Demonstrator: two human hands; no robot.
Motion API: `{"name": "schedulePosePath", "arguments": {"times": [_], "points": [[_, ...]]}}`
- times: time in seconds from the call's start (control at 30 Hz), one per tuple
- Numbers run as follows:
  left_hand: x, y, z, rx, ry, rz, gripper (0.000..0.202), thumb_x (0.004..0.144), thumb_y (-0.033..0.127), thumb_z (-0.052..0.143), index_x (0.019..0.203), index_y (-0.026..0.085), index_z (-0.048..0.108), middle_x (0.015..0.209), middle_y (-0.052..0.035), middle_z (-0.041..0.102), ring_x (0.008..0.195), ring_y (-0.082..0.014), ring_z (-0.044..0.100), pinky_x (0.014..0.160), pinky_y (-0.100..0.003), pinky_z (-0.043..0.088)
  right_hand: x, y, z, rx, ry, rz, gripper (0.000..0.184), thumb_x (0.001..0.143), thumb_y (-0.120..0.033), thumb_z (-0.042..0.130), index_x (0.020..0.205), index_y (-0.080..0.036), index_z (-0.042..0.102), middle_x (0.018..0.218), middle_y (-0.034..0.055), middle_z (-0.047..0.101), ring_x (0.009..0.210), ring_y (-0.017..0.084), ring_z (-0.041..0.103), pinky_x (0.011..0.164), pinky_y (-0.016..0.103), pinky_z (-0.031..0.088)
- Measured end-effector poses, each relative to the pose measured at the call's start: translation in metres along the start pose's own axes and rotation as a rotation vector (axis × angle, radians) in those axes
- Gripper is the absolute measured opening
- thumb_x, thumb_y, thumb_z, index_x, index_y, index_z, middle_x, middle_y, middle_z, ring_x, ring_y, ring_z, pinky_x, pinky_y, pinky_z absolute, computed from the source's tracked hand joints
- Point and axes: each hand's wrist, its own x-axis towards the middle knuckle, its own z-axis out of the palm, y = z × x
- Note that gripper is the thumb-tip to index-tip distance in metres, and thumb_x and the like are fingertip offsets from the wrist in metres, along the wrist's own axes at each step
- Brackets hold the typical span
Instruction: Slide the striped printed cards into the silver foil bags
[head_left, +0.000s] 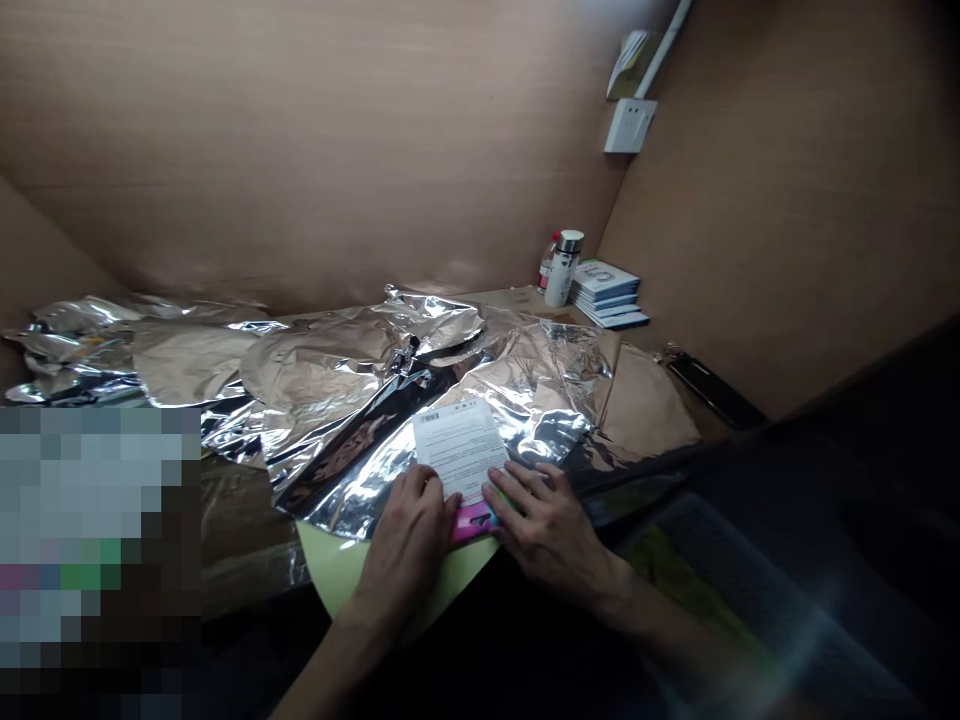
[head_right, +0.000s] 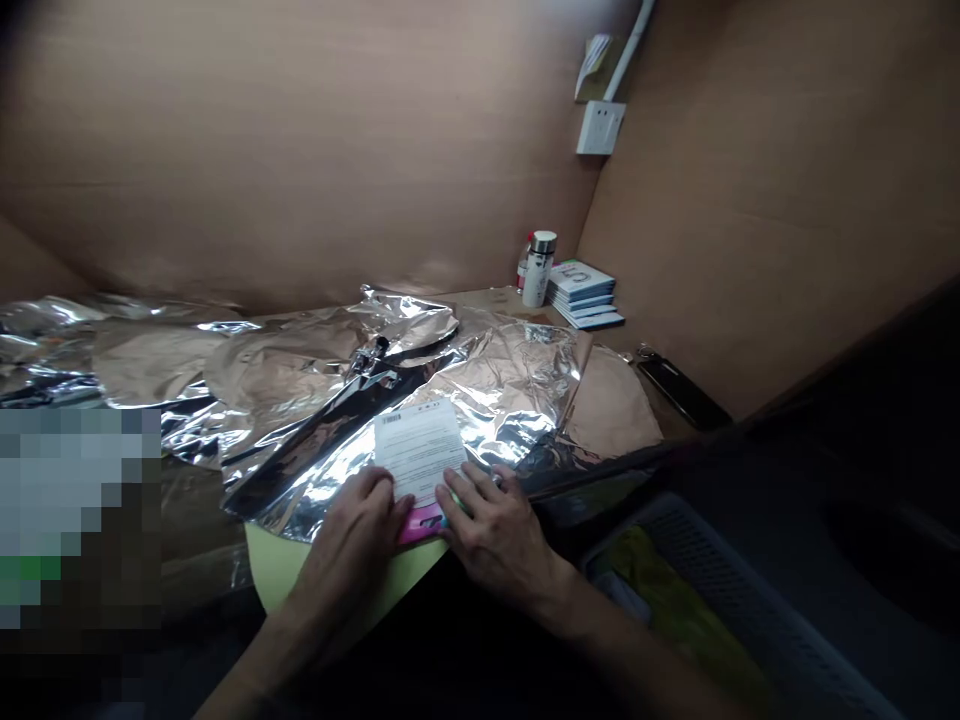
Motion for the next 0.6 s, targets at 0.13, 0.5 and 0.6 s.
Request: {"name": "schedulePosePath", "arguments": {"times": [0.13, 0.5, 0.6], "points": [[0.000, -0.007, 0.000, 0.026, -0.051, 0.119, 0.033, 0.103, 0.033, 0.053, 0.132, 0.020, 0.062, 0.149, -0.0151, 0.059, 0.138, -0.0405, 0.052, 0.108, -0.060, 0.049, -0.003, 0.004, 0.002, -0.056, -0.021, -0.074, 0.050, 0.107, -0.029, 0.051, 0.156, -0.021, 0.047, 0.161, 0.0142, 0.046, 0.149, 0.036, 0.041, 0.121, 0.063, 0.024], [0.061, -0.015, -0.001, 0.010, -0.228, 0.128, 0.045, 0.108, 0.040, 0.039, 0.145, 0.023, 0.055, 0.163, -0.0131, 0.045, 0.153, -0.0354, 0.037, 0.119, -0.056, 0.037, 0.031, 0.047, -0.003, -0.101, 0.017, -0.296, 0.042, 0.102, -0.008, 0.049, 0.140, -0.018, 0.066, 0.138, 0.0152, 0.068, 0.133, 0.033, 0.060, 0.108, 0.054, 0.049], [0.075, -0.029, -0.003, -0.010, -0.229, 0.150, 0.051, 0.107, 0.045, 0.038, 0.150, 0.023, 0.052, 0.165, -0.0140, 0.042, 0.154, -0.0378, 0.035, 0.119, -0.061, 0.033, 0.046, 0.045, -0.013, -0.112, -0.005, -0.308, 0.040, 0.102, -0.010, 0.052, 0.140, -0.015, 0.065, 0.143, 0.0158, 0.065, 0.138, 0.032, 0.056, 0.113, 0.053, 0.046]]}}
